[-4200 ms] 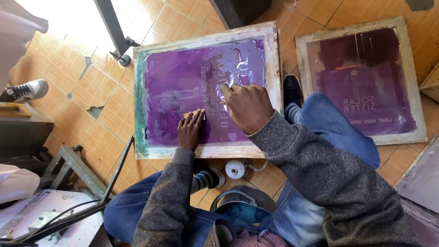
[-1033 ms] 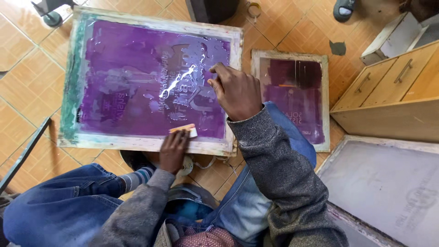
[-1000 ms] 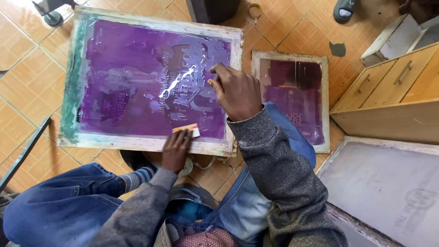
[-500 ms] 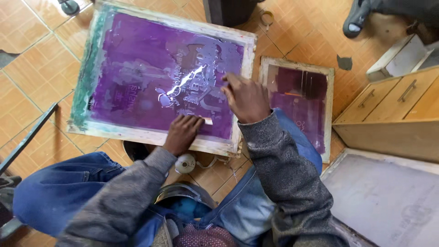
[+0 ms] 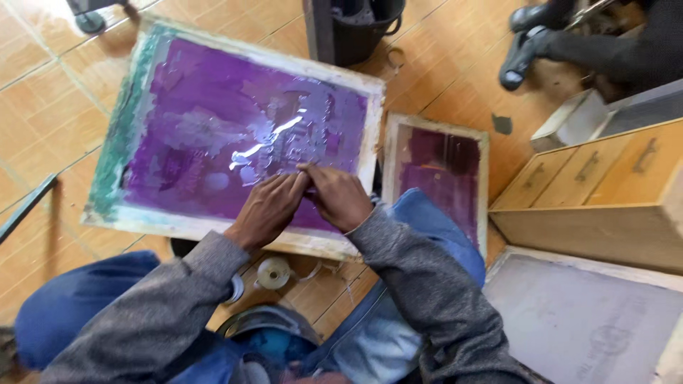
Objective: The person pours a liquid onto a purple screen and uses a small yellow sponge to wipe and spread the liquid across the surface. The person continues scrubbing the screen repeatedly, focusing on different areas to remove residue.
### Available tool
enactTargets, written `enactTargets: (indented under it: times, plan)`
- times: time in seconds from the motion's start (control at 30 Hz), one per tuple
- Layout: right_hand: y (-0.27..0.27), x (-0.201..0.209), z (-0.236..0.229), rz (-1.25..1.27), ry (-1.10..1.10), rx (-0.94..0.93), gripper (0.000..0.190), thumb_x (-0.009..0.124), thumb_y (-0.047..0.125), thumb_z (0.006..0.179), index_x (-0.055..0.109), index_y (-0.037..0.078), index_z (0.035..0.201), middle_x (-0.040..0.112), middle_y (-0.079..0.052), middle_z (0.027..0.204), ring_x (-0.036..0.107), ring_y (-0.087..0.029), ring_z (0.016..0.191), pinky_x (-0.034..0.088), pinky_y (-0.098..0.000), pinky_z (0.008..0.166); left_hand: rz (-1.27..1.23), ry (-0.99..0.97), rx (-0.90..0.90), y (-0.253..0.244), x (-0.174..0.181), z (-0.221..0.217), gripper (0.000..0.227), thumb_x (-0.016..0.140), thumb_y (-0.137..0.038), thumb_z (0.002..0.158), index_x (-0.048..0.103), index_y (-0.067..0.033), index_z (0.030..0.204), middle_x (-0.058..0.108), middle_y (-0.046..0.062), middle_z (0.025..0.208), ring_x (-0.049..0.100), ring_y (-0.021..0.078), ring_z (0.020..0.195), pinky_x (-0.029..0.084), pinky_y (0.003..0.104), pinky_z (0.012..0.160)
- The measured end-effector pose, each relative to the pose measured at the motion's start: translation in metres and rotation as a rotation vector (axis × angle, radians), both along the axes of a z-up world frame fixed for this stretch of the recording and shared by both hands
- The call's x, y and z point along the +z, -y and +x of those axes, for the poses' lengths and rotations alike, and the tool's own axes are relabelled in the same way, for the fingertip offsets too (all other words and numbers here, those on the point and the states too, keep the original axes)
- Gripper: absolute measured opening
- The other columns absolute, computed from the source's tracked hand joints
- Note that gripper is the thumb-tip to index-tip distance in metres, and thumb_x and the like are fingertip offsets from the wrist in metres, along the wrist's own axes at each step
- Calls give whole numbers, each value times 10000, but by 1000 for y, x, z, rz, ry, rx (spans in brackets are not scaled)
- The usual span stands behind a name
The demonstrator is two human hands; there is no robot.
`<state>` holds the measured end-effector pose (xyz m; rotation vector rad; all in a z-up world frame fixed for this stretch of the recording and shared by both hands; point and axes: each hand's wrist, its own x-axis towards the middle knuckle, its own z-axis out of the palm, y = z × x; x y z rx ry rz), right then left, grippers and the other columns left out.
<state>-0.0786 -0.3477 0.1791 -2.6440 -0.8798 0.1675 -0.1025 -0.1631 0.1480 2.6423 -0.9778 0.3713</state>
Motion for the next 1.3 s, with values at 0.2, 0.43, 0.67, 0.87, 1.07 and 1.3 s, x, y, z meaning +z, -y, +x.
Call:
enactTargets:
  times: [0.2, 0.43, 0.67, 0.87, 1.07, 1.3]
  plan:
    - [3, 0, 5, -39, 55, -34, 365, 660, 82, 908, 627, 90, 1272, 722, -106, 1044, 716, -335, 988, 599, -466, 852, -146, -115, -7, -26, -10, 3, 308, 512, -145, 1005, 561, -24, 1284, 679, 176, 1043, 687, 381, 1059, 565, 475, 851]
    - [18, -110, 18, -243, 34, -45, 810, 874, 136, 684, 535, 104, 1419, 714, -104, 1104, 732, -315, 1010, 635, -453, 854, -96, 18, 172, -58, 34, 10, 327, 573, -280, 1020, 589, -139, 1314, 665, 58, 1020, 684, 272, 1044, 540, 372, 870]
    - [17, -97, 14, -343, 118, -59, 602, 670, -58, 891, 533, 90, 1458, 673, -26, 795, 598, -156, 615, 597, -341, 583, -150, -47, 261, -66, 48, 1, 237, 558, -249, 1059, 606, -159, 1274, 716, 22, 1103, 691, 226, 947, 572, 391, 792]
    - [12, -95, 0, -287, 90, -113, 534, 735, -60, 808, 616, 104, 1303, 746, -99, 1066, 720, -273, 870, 639, -453, 750, 1, -6, 301, -73, 33, 5, 254, 555, -313, 1038, 601, -205, 1264, 692, -6, 1126, 688, 239, 977, 561, 389, 801]
    - [4, -124, -33, -318, 66, -197, 397, 588, -20, 935, 642, 91, 1313, 758, -92, 1051, 718, -271, 909, 570, -447, 826, 98, -20, 315, -76, 9, 12, 377, 602, -312, 995, 568, -182, 1348, 701, 10, 1197, 708, 177, 970, 609, 346, 792]
    - [-5, -143, -59, -376, -13, -183, 500, 575, 3, 984, 501, -29, 1477, 621, -255, 1403, 662, -400, 1170, 537, -526, 976, 88, 90, 306, -66, 5, 20, 333, 581, -320, 1018, 605, -150, 1303, 714, 38, 1231, 720, 187, 1026, 615, 342, 838]
